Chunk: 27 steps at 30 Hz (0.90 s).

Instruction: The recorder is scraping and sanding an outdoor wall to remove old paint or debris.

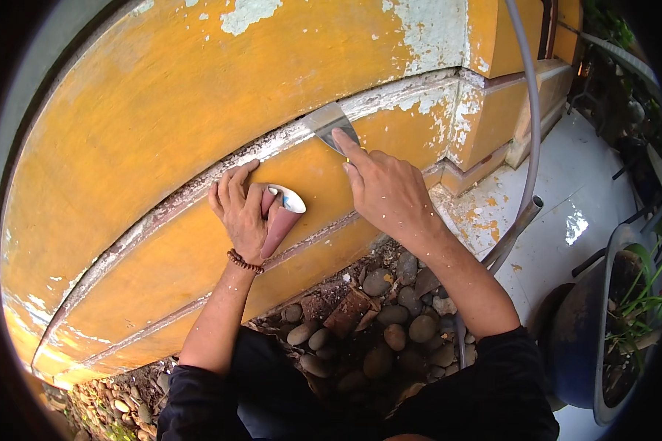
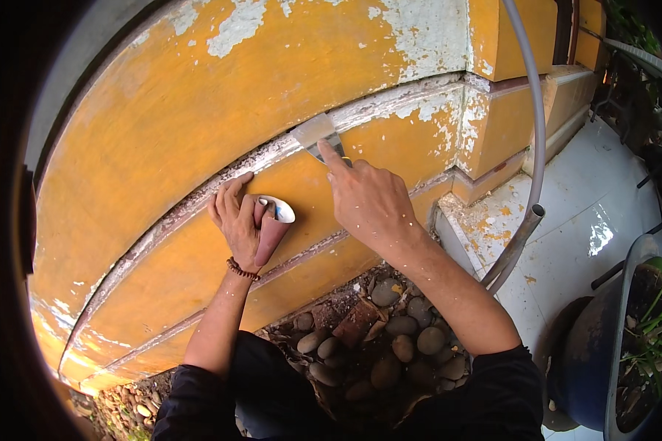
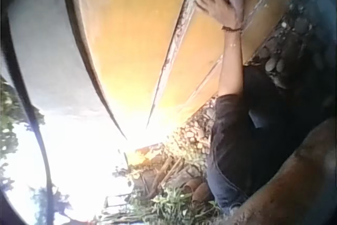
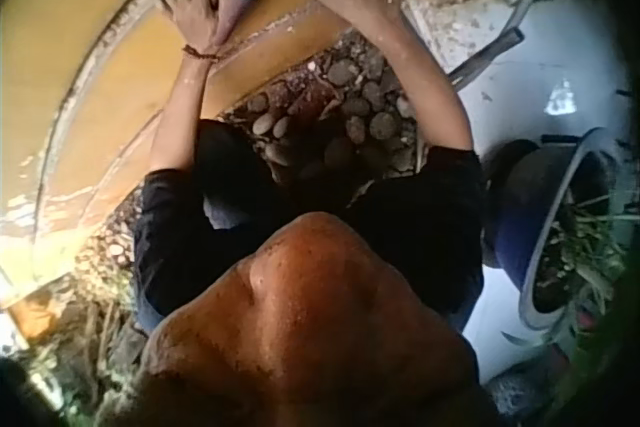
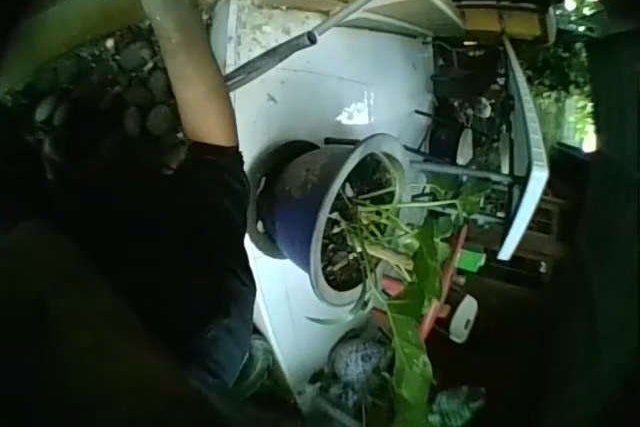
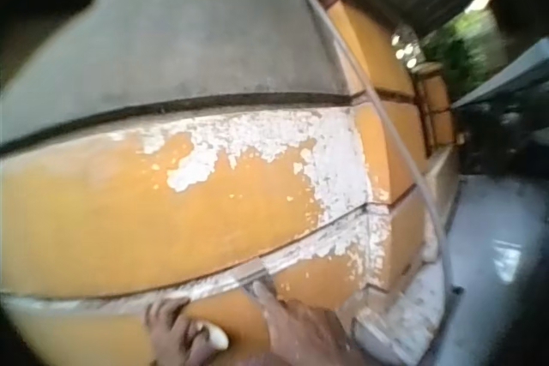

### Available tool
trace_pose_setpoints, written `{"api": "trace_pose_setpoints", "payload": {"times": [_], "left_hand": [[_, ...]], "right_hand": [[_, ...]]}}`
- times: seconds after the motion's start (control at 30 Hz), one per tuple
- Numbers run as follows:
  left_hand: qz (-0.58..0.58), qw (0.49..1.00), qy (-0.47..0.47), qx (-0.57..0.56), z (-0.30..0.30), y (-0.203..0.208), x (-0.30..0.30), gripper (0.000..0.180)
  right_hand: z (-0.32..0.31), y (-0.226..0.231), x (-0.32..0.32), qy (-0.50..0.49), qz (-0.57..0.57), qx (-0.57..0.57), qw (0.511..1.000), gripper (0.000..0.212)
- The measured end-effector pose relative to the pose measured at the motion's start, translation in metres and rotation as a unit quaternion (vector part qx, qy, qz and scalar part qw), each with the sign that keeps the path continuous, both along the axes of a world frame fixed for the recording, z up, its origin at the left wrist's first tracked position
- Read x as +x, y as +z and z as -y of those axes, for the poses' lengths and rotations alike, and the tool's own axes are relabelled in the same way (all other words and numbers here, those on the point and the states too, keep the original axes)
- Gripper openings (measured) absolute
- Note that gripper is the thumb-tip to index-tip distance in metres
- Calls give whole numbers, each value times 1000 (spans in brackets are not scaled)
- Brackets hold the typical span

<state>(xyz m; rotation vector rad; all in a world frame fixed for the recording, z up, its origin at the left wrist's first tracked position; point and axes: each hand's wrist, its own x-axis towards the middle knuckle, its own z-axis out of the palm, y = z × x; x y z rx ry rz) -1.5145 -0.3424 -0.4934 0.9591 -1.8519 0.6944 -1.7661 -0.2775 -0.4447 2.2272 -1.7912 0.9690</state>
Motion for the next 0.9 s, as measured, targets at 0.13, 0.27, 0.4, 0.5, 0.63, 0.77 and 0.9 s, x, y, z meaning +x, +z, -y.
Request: {"api": "trace_pose_setpoints", "payload": {"times": [0.13,0.27,0.4,0.5,0.63,0.77,0.9], "left_hand": [[-10,999,-20,32,-6,5,-7,21],[-16,998,-48,37,-10,4,-3,20],[-11,997,-50,63,-14,12,-2,18],[-9,998,-47,48,-10,8,4,18],[-17,997,-56,48,-11,9,0,17],[-15,997,-53,48,-10,10,2,16],[-4,998,-48,39,-11,14,3,16]], "right_hand": [[4,-2,34,12,-24,22,999,55],[-1,9,39,14,-13,12,1000,56],[1,9,35,13,-32,58,998,55],[-2,16,31,-1,-47,59,997,53],[2,24,24,-33,-7,51,998,51],[1,32,24,-35,-10,58,998,51],[0,34,23,-27,-12,57,998,51]]}}
